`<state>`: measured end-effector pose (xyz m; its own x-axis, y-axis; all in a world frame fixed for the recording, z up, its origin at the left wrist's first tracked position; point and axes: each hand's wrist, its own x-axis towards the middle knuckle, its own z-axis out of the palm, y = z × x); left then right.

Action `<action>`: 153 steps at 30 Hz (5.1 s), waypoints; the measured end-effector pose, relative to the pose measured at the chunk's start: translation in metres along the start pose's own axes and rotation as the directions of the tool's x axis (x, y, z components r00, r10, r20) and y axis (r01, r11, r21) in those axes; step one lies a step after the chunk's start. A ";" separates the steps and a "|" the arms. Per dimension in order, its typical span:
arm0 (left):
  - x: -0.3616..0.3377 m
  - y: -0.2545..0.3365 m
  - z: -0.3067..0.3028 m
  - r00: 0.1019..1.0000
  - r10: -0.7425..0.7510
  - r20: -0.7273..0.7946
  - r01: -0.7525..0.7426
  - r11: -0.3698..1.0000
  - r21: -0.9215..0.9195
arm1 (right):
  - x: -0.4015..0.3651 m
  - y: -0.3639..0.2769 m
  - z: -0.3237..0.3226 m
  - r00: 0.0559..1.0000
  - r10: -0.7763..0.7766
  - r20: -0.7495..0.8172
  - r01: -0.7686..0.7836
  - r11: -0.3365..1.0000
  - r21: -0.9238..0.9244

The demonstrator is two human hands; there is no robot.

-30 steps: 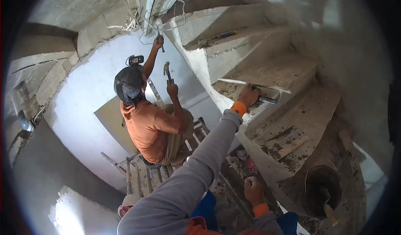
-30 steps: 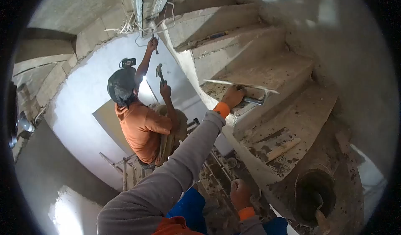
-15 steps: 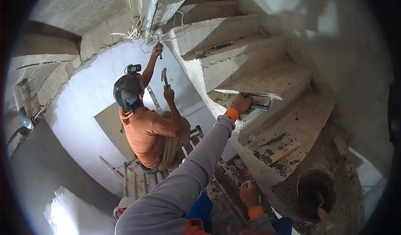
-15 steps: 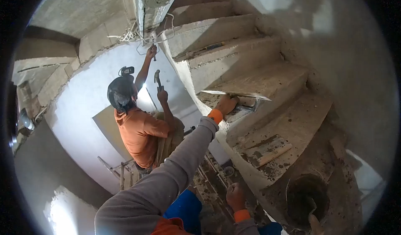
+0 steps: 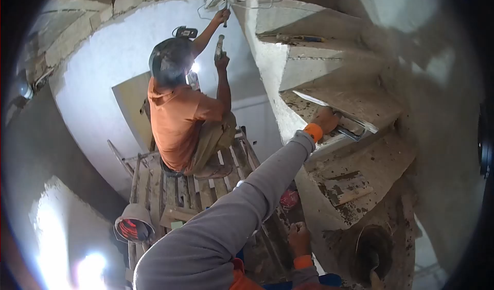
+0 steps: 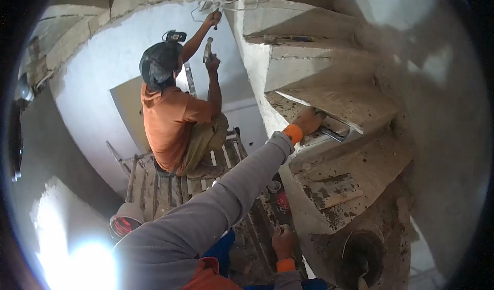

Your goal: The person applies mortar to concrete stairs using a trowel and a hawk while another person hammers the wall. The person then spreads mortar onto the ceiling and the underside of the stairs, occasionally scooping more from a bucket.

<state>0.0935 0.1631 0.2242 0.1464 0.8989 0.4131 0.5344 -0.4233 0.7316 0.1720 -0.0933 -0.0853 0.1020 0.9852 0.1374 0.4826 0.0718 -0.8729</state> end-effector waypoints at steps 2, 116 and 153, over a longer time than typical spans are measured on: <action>0.005 -0.008 0.005 1.000 0.007 -0.020 -0.006 0.999 0.046 | -0.002 -0.005 -0.002 0.999 0.016 0.030 -0.015 1.000 -0.019; 0.003 -0.008 0.005 0.997 -0.076 -0.024 0.078 0.995 0.062 | -0.001 -0.005 0.010 0.986 0.124 0.110 -0.132 0.989 0.065; 0.056 -0.060 0.081 0.919 0.302 -0.254 -0.235 0.936 0.264 | -0.017 0.016 0.013 0.988 -0.082 0.129 0.082 0.997 0.001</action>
<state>0.1369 0.2480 0.1596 0.0843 0.6688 0.7386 0.6852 -0.5771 0.4444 0.1666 -0.1071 -0.1072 -0.0512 0.9879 0.1466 0.4884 0.1528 -0.8591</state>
